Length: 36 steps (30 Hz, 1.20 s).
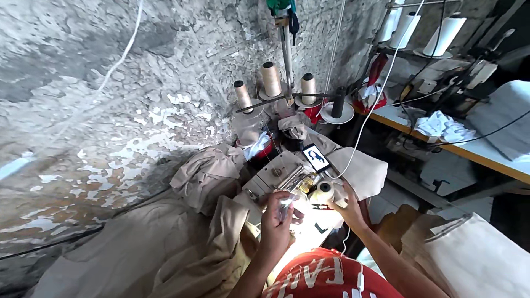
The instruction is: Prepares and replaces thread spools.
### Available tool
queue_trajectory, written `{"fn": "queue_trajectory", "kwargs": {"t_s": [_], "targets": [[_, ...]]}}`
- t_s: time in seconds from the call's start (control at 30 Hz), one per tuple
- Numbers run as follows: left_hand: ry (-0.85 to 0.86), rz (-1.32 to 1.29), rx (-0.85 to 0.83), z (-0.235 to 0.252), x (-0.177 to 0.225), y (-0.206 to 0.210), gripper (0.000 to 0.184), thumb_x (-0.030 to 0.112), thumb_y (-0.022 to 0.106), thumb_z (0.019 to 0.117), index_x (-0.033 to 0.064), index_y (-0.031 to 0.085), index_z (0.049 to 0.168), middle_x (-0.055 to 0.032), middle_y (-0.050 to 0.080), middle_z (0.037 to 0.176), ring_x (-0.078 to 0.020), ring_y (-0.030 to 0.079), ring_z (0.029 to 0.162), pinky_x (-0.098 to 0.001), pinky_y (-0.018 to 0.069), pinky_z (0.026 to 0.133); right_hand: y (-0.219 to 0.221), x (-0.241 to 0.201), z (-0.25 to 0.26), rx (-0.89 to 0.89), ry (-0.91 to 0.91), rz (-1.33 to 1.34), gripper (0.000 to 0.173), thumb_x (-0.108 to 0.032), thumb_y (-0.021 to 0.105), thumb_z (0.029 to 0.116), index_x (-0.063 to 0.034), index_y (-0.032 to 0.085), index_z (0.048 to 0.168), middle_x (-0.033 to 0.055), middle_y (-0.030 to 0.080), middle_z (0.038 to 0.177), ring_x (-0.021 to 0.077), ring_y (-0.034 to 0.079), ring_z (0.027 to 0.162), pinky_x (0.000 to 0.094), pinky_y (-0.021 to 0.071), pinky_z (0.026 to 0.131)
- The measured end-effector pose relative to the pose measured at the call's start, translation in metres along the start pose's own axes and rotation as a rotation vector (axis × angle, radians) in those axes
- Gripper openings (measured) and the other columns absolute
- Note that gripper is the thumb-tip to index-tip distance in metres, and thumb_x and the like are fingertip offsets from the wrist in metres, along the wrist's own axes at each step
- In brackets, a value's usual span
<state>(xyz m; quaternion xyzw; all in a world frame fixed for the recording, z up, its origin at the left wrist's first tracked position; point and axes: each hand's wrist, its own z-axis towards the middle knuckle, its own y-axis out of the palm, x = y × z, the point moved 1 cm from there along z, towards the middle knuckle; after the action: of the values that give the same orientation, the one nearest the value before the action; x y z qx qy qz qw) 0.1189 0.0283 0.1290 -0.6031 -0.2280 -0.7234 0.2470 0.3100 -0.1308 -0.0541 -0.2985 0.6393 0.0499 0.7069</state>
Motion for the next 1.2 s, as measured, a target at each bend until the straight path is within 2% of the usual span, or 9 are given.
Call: {"fn": "queue_trajectory", "kwargs": {"t_s": [0.1,0.23,0.33,0.43,0.53,0.73,0.87,1.1,1.2], "targets": [[-0.156,-0.120,-0.071,0.008,0.008,0.013,0.030,-0.006,0.046,0.0999,-0.0053,0.044,0.130,-0.0070,0.070,0.108,-0.0124,0.073,0.073,-0.0295,0.0634,0.063,-0.025,-0.041,-0.031,-0.025,-0.109,0.197,0.078,-0.033,0.072,0.0880,0.0066,0.042,0.149,0.0222,0.046,0.154,0.0261,0.048,0.140,0.0413,0.0473,0.108],[-0.217,-0.308,-0.135,0.028,0.013,0.050,0.031,-0.006,0.045,0.1008,-0.0014,0.045,0.132,-0.0078,0.071,0.108,-0.0172,0.073,0.076,-0.0339,0.0638,0.066,-0.035,-0.092,-0.053,-0.620,-0.198,0.457,0.097,-0.060,0.074,0.0820,-0.0014,0.040,0.151,0.0050,0.056,0.146,0.0122,0.059,0.128,0.0323,0.0541,0.100],[-0.075,-0.315,-0.105,0.034,0.006,0.080,0.026,-0.004,0.048,0.1012,-0.0051,0.046,0.127,-0.0078,0.071,0.108,-0.0131,0.072,0.077,-0.0318,0.0634,0.070,-0.031,-0.097,-0.050,-0.800,-0.063,0.657,0.074,-0.037,0.073,0.0913,-0.0136,0.038,0.152,-0.0045,0.058,0.145,0.0103,0.066,0.116,0.0316,0.0588,0.092],[0.295,-0.038,-0.241,0.035,-0.024,0.090,0.018,-0.008,0.049,0.0989,-0.0163,0.059,0.111,-0.0168,0.068,0.113,-0.0128,0.070,0.101,-0.0284,0.0586,0.091,-0.039,-0.108,-0.051,-0.600,0.280,0.880,0.021,-0.016,0.049,0.1044,-0.0187,0.064,0.119,-0.0004,0.078,0.101,0.0129,0.075,0.075,0.0297,0.0632,0.063],[0.607,0.482,-0.478,0.038,-0.051,0.094,0.017,-0.003,0.066,0.0896,0.0014,0.075,0.103,-0.0189,0.071,0.121,-0.0320,0.066,0.119,-0.0463,0.0512,0.105,-0.053,-0.107,-0.045,-0.397,0.533,1.131,0.043,-0.030,0.028,0.1095,-0.0154,0.067,0.098,0.0060,0.074,0.076,0.0134,0.071,0.060,0.0277,0.0599,0.054],[0.283,0.768,-0.927,0.048,-0.045,0.117,0.069,0.038,0.071,0.0944,0.0098,0.047,0.153,-0.0182,0.038,0.162,-0.0390,0.027,0.154,-0.0690,0.0089,0.122,-0.077,-0.102,-0.021,-0.148,0.670,1.205,0.052,-0.039,0.021,0.1119,-0.0123,0.065,0.108,0.0055,0.074,0.088,0.0144,0.073,0.078,0.0334,0.0628,0.067],[0.377,0.883,-0.952,0.050,-0.044,0.140,0.077,0.047,0.077,0.0870,0.0248,0.047,0.155,-0.0192,0.025,0.168,-0.0424,0.020,0.155,-0.0732,0.0097,0.120,-0.092,-0.095,0.015,-0.072,0.603,1.309,0.042,-0.033,0.025,0.1117,-0.0115,0.061,0.116,0.0055,0.074,0.096,0.0144,0.074,0.082,0.0314,0.0624,0.069],[0.686,0.945,-0.641,0.104,-0.071,0.160,0.018,0.004,0.061,0.0980,0.0109,0.076,0.106,-0.0159,0.071,0.121,-0.0368,0.067,0.117,-0.0500,0.0559,0.096,-0.105,-0.084,0.057,-0.164,0.691,1.260,0.032,-0.014,0.032,0.1098,-0.0081,0.063,0.106,0.0063,0.073,0.082,0.0112,0.070,0.065,0.0249,0.0594,0.058],[0.629,0.889,-0.601,0.121,-0.075,0.170,0.015,0.005,0.062,0.0971,0.0083,0.075,0.101,-0.0138,0.073,0.114,-0.0320,0.070,0.110,-0.0444,0.0585,0.090,-0.114,-0.081,0.073,-0.155,0.536,1.062,0.033,-0.002,0.031,0.1051,-0.0053,0.063,0.110,0.0035,0.074,0.087,0.0078,0.069,0.066,0.0218,0.0583,0.059]]}}
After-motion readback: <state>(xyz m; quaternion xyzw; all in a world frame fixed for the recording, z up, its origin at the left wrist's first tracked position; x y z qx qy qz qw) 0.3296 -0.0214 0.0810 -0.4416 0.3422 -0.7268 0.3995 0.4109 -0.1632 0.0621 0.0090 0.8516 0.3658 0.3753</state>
